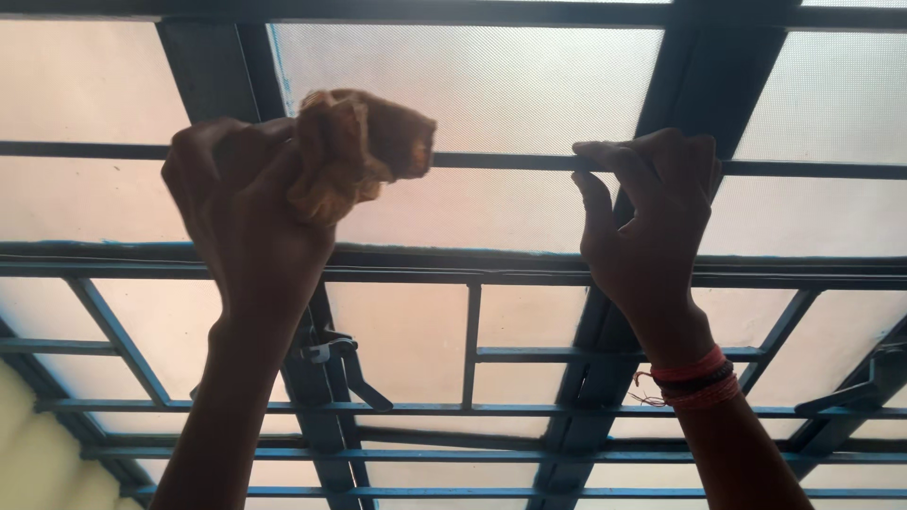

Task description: The person wipes the glass panes and metal frame of a window using a cloth.

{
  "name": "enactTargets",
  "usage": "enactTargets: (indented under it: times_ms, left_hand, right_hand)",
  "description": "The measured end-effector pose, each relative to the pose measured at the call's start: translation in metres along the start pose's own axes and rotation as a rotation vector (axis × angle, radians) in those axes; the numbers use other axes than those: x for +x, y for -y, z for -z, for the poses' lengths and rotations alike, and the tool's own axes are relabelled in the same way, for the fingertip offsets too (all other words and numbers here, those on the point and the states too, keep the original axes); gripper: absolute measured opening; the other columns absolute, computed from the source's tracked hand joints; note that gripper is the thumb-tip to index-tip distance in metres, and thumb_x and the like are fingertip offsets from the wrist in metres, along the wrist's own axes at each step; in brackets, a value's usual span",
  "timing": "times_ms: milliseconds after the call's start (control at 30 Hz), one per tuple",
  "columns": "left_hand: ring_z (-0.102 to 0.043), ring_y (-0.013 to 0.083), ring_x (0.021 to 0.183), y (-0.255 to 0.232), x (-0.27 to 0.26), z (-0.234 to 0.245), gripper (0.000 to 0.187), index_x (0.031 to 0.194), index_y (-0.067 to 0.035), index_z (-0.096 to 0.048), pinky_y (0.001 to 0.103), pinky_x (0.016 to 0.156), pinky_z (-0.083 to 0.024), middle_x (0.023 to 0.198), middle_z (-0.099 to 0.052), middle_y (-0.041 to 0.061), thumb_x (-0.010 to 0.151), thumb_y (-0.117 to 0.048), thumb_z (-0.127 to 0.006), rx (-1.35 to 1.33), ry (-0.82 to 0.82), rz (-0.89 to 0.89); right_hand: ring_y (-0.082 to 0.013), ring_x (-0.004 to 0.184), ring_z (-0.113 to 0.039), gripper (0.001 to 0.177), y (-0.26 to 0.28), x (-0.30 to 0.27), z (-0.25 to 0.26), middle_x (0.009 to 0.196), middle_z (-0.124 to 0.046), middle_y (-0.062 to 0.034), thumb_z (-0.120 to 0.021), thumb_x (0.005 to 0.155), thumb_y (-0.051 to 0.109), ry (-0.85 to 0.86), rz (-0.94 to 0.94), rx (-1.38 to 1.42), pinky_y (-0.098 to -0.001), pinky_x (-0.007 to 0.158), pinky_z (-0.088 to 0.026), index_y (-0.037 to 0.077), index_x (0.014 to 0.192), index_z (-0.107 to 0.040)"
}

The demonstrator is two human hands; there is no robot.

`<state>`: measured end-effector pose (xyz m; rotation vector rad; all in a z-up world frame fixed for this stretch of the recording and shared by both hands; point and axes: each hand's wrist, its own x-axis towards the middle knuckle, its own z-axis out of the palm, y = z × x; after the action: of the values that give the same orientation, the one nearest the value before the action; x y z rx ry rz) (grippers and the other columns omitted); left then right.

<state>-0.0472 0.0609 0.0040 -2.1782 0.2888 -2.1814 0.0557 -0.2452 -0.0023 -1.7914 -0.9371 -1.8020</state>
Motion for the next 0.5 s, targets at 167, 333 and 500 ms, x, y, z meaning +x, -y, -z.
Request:
enactTargets:
  times_ms: [167, 333, 500]
  left_hand:
    - [-0.047, 0.0219, 0.128, 0.013, -0.009, 0.007, 0.031, 0.128, -0.011, -0.072, 0.04, 0.109, -0.035, 0.122, -0.07, -0.003, 0.101, -0.017, -0.087, 0.074, 0.001, 0.07]
    - [-0.047, 0.0237, 0.127, 0.004, -0.002, 0.008, 0.047, 0.138, -0.012, -0.071, 0.044, 0.106, -0.036, 0.123, -0.071, 0.002, 0.098, -0.028, -0.089, 0.06, 0.009, 0.02]
    - [-0.048, 0.0297, 0.123, -0.038, 0.007, -0.012, 0.047, 0.125, -0.011, -0.068, 0.045, 0.096, -0.042, 0.122, -0.062, 0.014, 0.089, -0.03, -0.09, -0.196, 0.014, 0.057]
  right_hand:
    - [-0.0166, 0.094, -0.046, 0.011, 0.002, -0.002, -0.006, 0.097, -0.06, 0.0003, -0.082, 0.103, 0.009, -0.036, -0.051, 0.009, -0.032, 0.09, -0.037, 0.015, 0.11, -0.076]
    - [-0.0169, 0.098, -0.048, 0.011, 0.003, -0.005, -0.009, 0.1, -0.06, -0.0001, -0.081, 0.104, 0.008, -0.063, -0.045, -0.004, -0.0313, 0.093, -0.038, 0.015, 0.11, -0.075]
    - [-0.0162, 0.094, -0.046, 0.012, 0.006, -0.004, -0.009, 0.098, -0.059, -0.0002, -0.081, 0.103, 0.008, -0.061, -0.076, -0.002, -0.0301, 0.088, -0.038, 0.015, 0.11, -0.075]
